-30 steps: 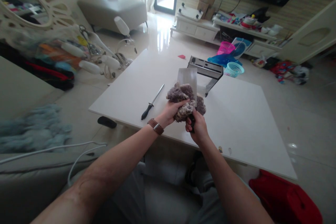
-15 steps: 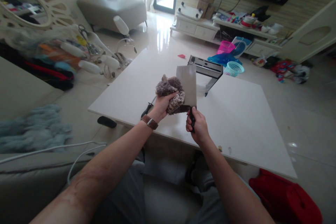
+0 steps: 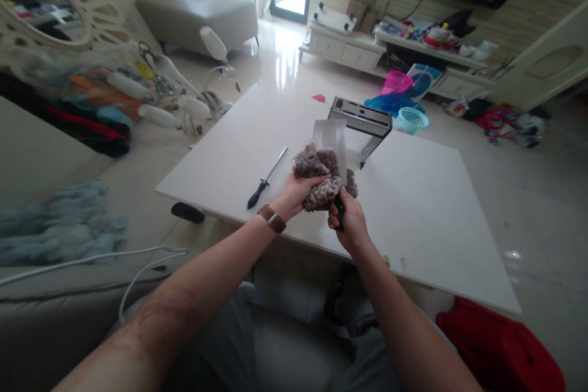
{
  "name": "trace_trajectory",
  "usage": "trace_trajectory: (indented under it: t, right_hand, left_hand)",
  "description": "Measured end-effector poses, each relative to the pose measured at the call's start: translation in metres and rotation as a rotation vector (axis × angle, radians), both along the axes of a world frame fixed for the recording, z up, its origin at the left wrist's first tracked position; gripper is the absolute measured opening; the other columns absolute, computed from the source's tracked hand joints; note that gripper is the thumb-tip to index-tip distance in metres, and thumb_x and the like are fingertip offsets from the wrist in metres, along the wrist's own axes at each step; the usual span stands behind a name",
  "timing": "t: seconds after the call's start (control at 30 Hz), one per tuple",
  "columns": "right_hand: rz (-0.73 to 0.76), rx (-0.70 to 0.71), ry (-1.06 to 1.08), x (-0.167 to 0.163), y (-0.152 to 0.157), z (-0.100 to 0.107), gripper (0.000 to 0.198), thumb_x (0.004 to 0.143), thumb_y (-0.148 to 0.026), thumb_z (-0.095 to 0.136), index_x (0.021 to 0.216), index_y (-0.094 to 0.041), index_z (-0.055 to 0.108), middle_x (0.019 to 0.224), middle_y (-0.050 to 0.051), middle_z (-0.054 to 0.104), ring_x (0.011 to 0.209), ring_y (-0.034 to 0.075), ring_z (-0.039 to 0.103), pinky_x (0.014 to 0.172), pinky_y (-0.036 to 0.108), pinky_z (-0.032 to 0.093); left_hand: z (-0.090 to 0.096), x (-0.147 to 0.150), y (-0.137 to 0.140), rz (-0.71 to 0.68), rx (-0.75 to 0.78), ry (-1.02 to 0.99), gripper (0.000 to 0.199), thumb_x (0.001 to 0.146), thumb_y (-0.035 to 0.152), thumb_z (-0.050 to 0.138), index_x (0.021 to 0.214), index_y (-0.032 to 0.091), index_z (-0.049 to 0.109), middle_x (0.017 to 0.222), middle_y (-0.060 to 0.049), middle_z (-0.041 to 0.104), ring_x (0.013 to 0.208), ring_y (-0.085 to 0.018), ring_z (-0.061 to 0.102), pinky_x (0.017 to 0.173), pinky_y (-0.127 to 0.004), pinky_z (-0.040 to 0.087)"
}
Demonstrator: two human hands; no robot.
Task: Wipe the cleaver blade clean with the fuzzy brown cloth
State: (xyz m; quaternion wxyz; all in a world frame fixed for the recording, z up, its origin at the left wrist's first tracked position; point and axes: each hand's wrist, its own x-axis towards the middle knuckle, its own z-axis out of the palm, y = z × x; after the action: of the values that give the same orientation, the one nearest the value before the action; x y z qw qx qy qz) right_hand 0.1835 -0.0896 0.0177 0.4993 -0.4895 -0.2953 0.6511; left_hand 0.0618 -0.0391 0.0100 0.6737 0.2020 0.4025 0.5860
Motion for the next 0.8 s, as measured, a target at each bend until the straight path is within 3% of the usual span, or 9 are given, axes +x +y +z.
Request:
trace_trajectory:
  t: [0.2,0.27,0.37,0.5,0.6,0.8]
  right_hand:
    - [-0.027,0.034,0.019,0.003,-0.002,0.003,0.045,0.077,-0.062,0.072,0.08,-0.021,0.053,0.046,-0.011,0.043,0.031,0.005,0.033,0.03,0.018,0.027]
    - [-0.032,0.026,0.038,0.004,-0.002,0.003,0.046,0.077,-0.062,0.072,0.08,-0.021,0.053,0.046,-0.011,0.043,0.031,0.005,0.033,0.03,0.018,0.028]
    - [-0.019,0.025,0.048,0.003,-0.003,0.002,0.045,0.078,-0.062,0.072,0.081,-0.021,0.053,0.047,-0.011,0.043,0.032,0.005,0.033,0.031,0.018,0.028]
    - [-0.006,0.019,0.03,-0.001,-0.004,-0.001,0.045,0.077,-0.062,0.072,0.08,-0.022,0.051,0.046,-0.011,0.044,0.031,0.006,0.033,0.03,0.018,0.028]
    - [-0.028,0.005,-0.008,-0.004,-0.004,-0.003,0.045,0.076,-0.06,0.073,0.077,-0.023,0.047,0.046,-0.011,0.045,0.03,0.006,0.034,0.029,0.019,0.029]
    - [0.022,0.009,-0.03,-0.001,-0.002,-0.003,0.046,0.078,-0.063,0.071,0.077,-0.022,0.049,0.047,-0.01,0.046,0.031,0.006,0.035,0.029,0.019,0.029]
  left_hand:
    - [-0.008,-0.028,0.022,0.261,-0.018,-0.031,0.041,0.056,0.016,0.091,0.093,0.012,0.072,0.097,-0.011,0.078,0.096,-0.027,0.074,0.092,-0.042,0.06]
    - [-0.01,-0.034,0.026,0.226,-0.046,-0.112,0.037,0.062,0.019,0.089,0.094,0.013,0.072,0.096,-0.01,0.078,0.098,-0.026,0.074,0.094,-0.041,0.059]
    - [-0.01,-0.031,0.023,0.002,-0.083,-0.238,0.029,0.072,0.029,0.085,0.092,0.013,0.072,0.092,-0.01,0.078,0.096,-0.025,0.074,0.093,-0.039,0.06]
    - [-0.006,-0.009,0.005,-0.211,-0.087,-0.214,0.03,0.072,0.034,0.086,0.089,0.012,0.073,0.085,-0.011,0.077,0.076,-0.024,0.074,0.078,-0.037,0.063]
    - [-0.004,0.006,-0.006,-0.152,-0.037,-0.072,0.036,0.063,0.028,0.092,0.087,0.011,0.073,0.085,-0.012,0.076,0.067,-0.023,0.072,0.068,-0.037,0.062]
    - [-0.004,0.0,0.002,0.029,0.01,0.008,0.045,0.051,0.019,0.096,0.089,0.01,0.074,0.093,-0.013,0.077,0.085,-0.027,0.074,0.085,-0.042,0.061]
